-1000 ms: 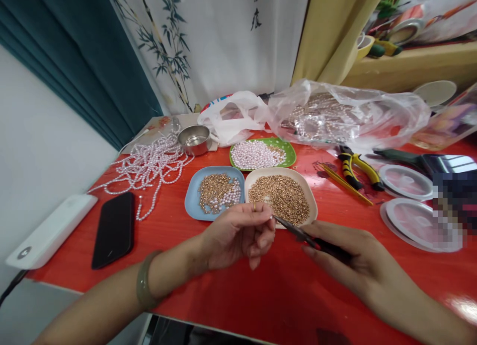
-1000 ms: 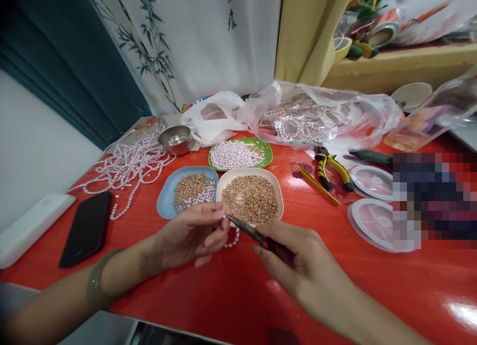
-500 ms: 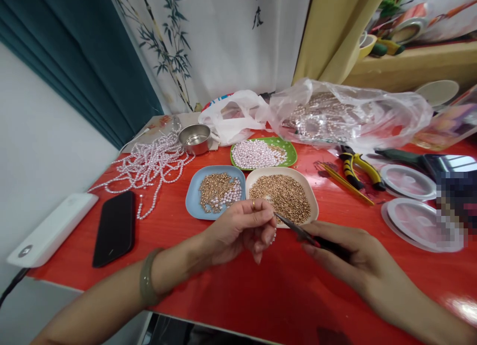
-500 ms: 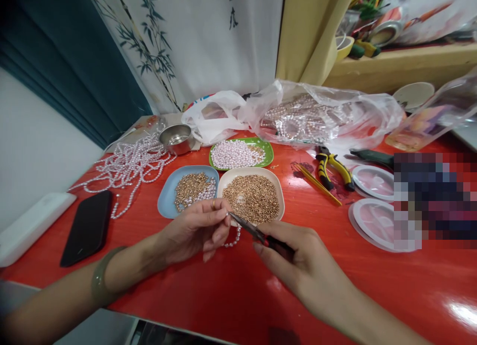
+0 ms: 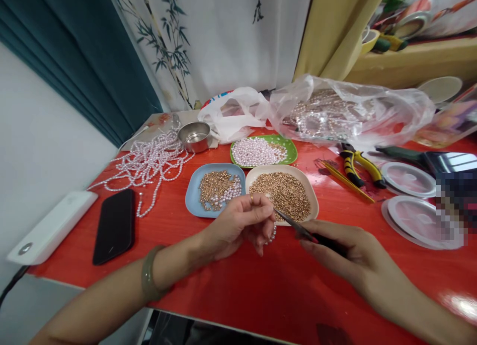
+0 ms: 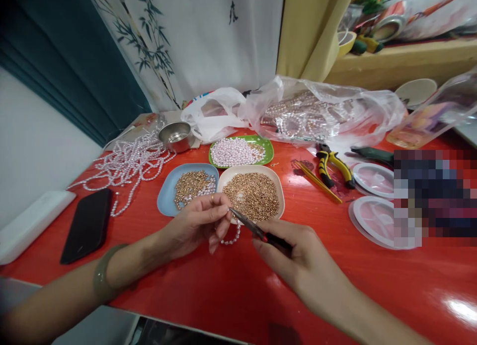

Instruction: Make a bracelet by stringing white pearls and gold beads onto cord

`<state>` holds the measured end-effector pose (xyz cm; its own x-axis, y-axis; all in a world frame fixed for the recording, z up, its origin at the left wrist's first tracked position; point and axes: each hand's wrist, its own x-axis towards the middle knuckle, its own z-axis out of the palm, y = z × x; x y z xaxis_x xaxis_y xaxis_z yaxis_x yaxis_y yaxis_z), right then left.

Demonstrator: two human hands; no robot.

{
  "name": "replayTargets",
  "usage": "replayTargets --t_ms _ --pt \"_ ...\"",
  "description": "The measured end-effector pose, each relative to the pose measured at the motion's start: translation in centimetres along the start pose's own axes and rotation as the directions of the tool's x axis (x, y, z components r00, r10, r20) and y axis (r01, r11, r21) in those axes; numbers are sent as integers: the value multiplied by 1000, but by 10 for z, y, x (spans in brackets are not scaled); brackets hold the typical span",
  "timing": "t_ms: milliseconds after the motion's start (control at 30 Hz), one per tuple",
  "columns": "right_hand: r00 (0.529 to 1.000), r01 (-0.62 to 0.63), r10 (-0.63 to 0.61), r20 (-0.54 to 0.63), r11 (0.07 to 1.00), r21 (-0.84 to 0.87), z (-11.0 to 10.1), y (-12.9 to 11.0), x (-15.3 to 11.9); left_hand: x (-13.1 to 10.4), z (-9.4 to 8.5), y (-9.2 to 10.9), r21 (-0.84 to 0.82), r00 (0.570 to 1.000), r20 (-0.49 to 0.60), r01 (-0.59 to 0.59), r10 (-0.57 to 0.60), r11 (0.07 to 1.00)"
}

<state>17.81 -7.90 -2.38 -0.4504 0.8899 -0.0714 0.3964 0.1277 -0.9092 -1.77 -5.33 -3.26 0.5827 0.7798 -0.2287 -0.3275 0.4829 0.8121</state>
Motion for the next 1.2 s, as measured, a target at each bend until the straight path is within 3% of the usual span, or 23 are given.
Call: replayTargets --t_ms 433,700,867,1000,1200 --pt "997 -67 69 -31 996 60 3 -1 1 3 1 2 79 998 -58 -12 17 997" --pt "993 -112 115 -26 989 99 7 -2 0 2 2 0 200 989 -84 -104 122 974" --pt "994 -78 82 -67 995 65 5 -3 2 4 0 -1 365 967 -145 -146 211 919" --pt "993 -80 85 -80 995 60 2 -1 3 4 3 -1 350 951 -190 -168 245 922" --pt "995 -86 89 -43 995 59 2 -1 3 2 7 2 439 873 -275 -258 402 861"
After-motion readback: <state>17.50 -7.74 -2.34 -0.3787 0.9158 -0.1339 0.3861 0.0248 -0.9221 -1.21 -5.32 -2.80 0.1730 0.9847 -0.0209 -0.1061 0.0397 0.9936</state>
